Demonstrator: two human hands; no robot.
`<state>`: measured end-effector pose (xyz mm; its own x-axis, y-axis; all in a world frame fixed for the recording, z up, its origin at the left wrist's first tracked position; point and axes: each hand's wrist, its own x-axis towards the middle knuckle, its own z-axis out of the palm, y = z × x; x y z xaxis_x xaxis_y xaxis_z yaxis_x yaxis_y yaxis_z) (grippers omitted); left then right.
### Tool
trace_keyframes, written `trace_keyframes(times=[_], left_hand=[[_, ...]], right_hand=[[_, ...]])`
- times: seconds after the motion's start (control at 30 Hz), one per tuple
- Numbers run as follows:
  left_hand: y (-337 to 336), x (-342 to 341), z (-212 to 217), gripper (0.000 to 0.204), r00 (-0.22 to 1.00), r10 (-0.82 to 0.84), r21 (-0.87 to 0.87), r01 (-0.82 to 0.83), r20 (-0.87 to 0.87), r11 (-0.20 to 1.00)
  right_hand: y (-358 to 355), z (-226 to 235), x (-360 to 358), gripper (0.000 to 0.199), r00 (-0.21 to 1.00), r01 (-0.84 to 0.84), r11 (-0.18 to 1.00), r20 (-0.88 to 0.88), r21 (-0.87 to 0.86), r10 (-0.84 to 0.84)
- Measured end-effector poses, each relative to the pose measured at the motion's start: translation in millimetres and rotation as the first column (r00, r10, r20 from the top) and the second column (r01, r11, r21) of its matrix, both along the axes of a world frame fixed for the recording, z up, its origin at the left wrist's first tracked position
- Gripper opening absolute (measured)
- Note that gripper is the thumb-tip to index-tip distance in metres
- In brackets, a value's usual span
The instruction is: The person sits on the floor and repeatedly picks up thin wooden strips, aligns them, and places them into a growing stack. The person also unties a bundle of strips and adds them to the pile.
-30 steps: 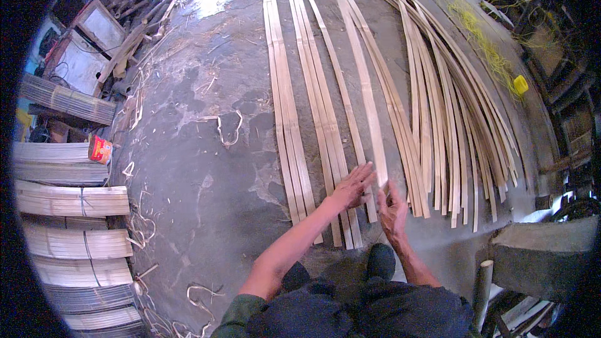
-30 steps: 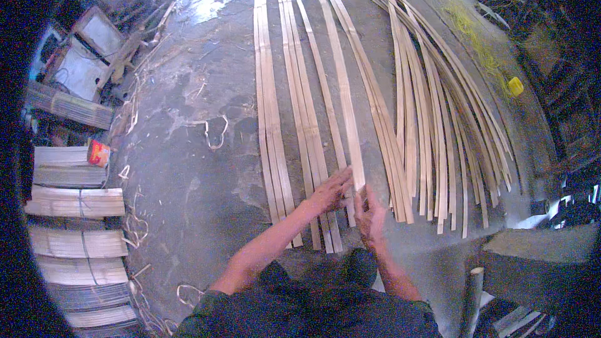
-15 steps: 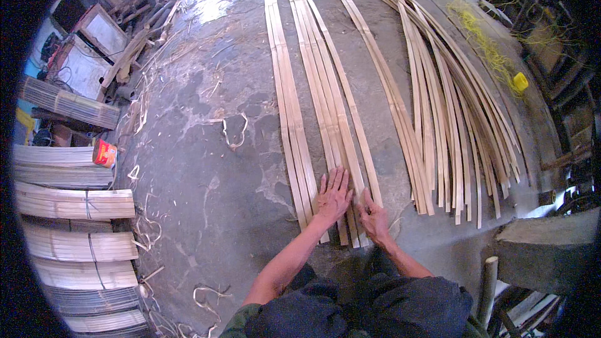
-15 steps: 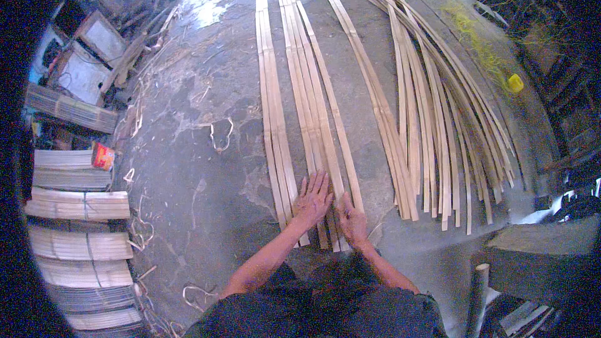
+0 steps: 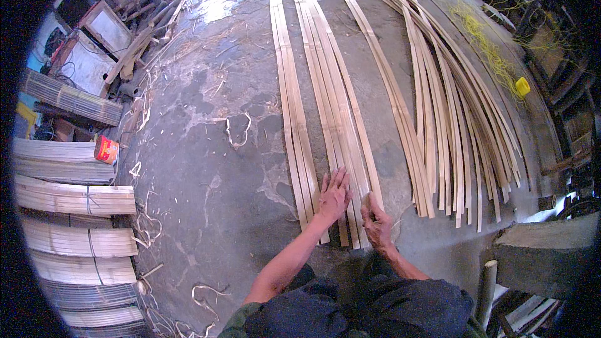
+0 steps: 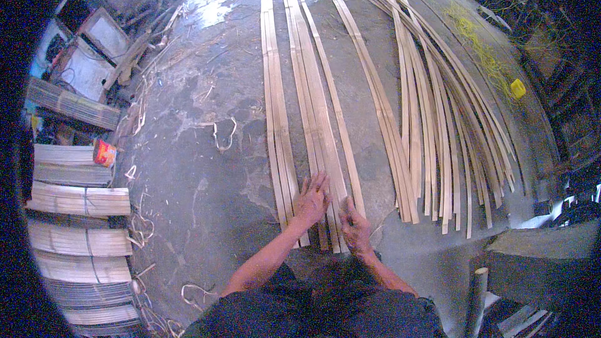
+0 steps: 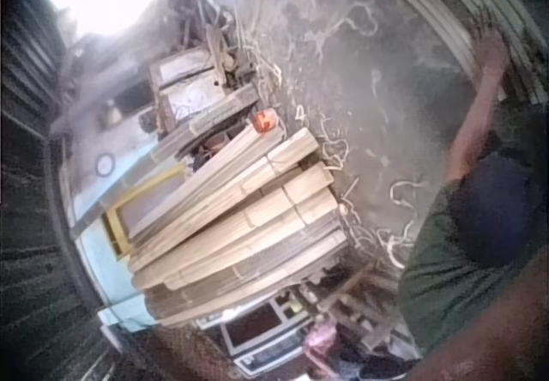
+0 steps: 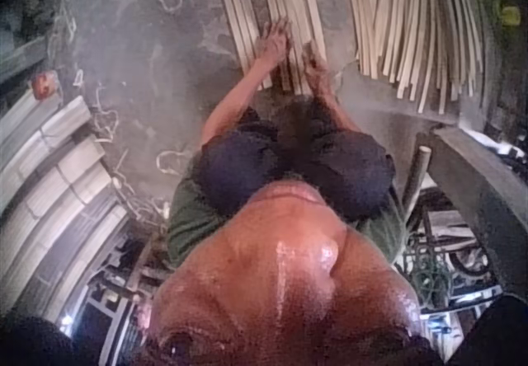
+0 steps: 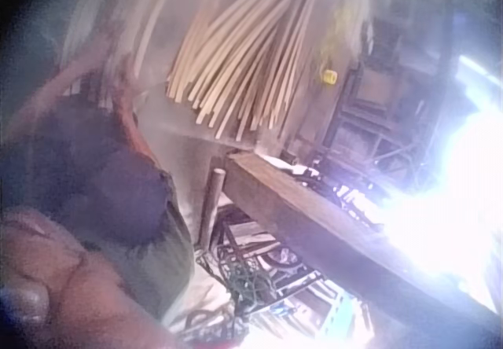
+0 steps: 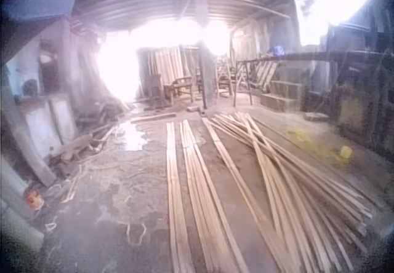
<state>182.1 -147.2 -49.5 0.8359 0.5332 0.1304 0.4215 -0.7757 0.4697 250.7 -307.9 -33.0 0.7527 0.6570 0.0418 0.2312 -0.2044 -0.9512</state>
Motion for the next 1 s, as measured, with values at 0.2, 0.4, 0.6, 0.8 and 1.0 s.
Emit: trace_keyframes(times=[0.2, 0.4, 0.6, 0.8, 1.0], left_hand=[[26, 15, 27, 0.056, 0.851, 0.474, -0.640, -0.238, 0.225, 0.731], [40, 13, 30, 0.074, 0.859, 0.511, -0.685, -0.361, 0.019, 0.632], [41, -10, -1, 0.063, 0.865, 0.498, -0.589, -0.374, 0.056, 0.716], [40, -14, -8, 0.062, 0.858, 0.479, -0.585, -0.296, 0.185, 0.755], [29, -4, 12, 0.067, 0.797, 0.563, -0.618, -0.333, 0.220, 0.712]], right_hand=[[29, 37, -25, 0.050, 0.950, -0.092, 0.980, -0.311, -0.175, 0.034], [35, -32, -52, 0.052, 0.923, -0.112, 0.994, -0.370, -0.004, 0.103], [31, -4, -73, 0.054, 0.918, -0.175, 0.980, -0.376, -0.092, 0.128], [32, -2, -74, 0.055, 0.951, -0.170, 0.982, -0.276, -0.078, 0.142], [29, 5, -72, 0.055, 0.922, -0.203, 0.976, -0.352, -0.083, 0.162]])
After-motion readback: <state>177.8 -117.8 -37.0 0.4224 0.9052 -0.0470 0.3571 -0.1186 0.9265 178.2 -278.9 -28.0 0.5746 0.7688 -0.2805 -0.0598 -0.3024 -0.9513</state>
